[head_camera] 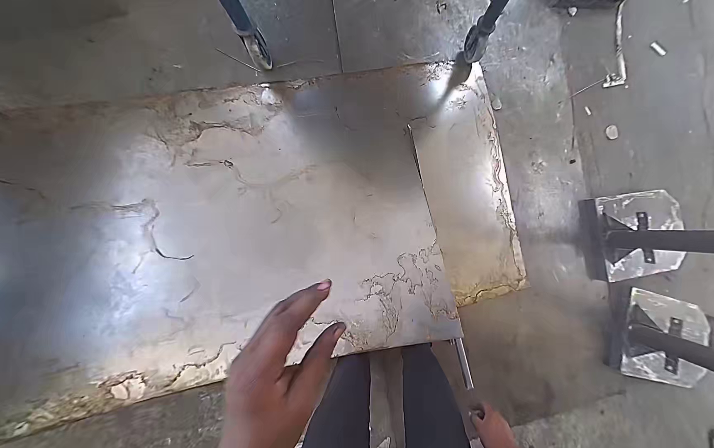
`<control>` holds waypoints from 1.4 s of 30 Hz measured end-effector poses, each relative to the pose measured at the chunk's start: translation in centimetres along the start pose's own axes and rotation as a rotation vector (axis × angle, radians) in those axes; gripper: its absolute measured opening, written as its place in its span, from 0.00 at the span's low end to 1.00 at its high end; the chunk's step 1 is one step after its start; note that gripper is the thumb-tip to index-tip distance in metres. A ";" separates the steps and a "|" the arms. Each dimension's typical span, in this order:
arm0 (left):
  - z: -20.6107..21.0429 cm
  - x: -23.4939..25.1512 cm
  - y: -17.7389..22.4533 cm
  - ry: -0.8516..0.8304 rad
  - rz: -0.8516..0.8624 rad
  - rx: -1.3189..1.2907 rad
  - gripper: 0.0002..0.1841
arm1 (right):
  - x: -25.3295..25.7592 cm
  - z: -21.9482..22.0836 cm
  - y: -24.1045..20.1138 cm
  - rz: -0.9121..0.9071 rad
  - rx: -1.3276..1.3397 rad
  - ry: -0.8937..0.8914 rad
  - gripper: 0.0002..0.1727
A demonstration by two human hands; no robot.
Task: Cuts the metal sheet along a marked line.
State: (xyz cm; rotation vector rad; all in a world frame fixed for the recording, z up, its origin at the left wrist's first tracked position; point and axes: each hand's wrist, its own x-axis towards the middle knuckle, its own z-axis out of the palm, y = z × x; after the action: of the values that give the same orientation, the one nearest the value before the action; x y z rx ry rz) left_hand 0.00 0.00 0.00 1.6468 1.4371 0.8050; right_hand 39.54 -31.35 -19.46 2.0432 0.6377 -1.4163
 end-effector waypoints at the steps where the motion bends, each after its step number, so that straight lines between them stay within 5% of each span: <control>1: 4.1 -2.0 -2.6 -0.118 -0.146 0.087 0.20 | 0.1 0.7 1.7 0.037 0.014 -0.006 0.23; 5: 18.0 -8.5 -8.4 -1.003 -0.549 0.255 0.22 | 3.9 1.8 4.0 0.128 0.084 -0.025 0.30; 9: 29.0 -12.3 -9.2 -1.521 -0.283 0.326 0.24 | 7.3 1.8 4.4 0.153 0.251 0.130 0.33; 12: 35.3 -11.5 -10.0 -1.611 -0.074 0.422 0.23 | 9.7 1.3 2.6 0.162 0.658 0.259 0.29; 15: 41.1 -8.8 -10.0 -1.568 -0.008 0.522 0.23 | 9.5 1.6 -1.5 0.271 1.339 0.105 0.23; 20: 49.2 -4.7 -10.6 -1.481 0.175 0.622 0.28 | 13.6 3.7 -7.0 0.277 1.746 -0.152 0.46; 25: 52.0 -2.4 -12.4 -1.569 0.301 0.741 0.44 | 16.1 5.1 -10.2 0.035 1.790 0.118 0.29; 30: 50.5 0.4 -9.5 -1.797 0.435 0.829 0.28 | 11.5 4.0 -10.7 0.029 1.714 0.123 0.11; 34: 47.1 3.0 -8.4 -1.873 0.550 0.829 0.32 | 8.5 3.1 -10.3 -0.194 1.529 0.103 0.09; 38: 44.4 3.6 -8.2 -1.841 0.555 0.767 0.33 | 8.0 1.5 -4.1 -0.443 0.609 0.406 0.21; 40: 43.4 3.7 -7.8 -1.819 0.563 0.741 0.34 | 10.2 1.9 0.1 -0.262 0.375 0.394 0.38; 42: 42.2 4.5 -7.6 -1.786 0.569 0.710 0.33 | 13.9 3.8 2.6 -0.052 0.330 0.155 0.44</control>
State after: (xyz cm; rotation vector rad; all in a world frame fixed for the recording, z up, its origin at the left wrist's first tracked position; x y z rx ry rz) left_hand 33.35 -1.65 -27.33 2.1607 -0.1336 -1.0049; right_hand 43.29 -34.93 -33.17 2.4287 0.5516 -1.4826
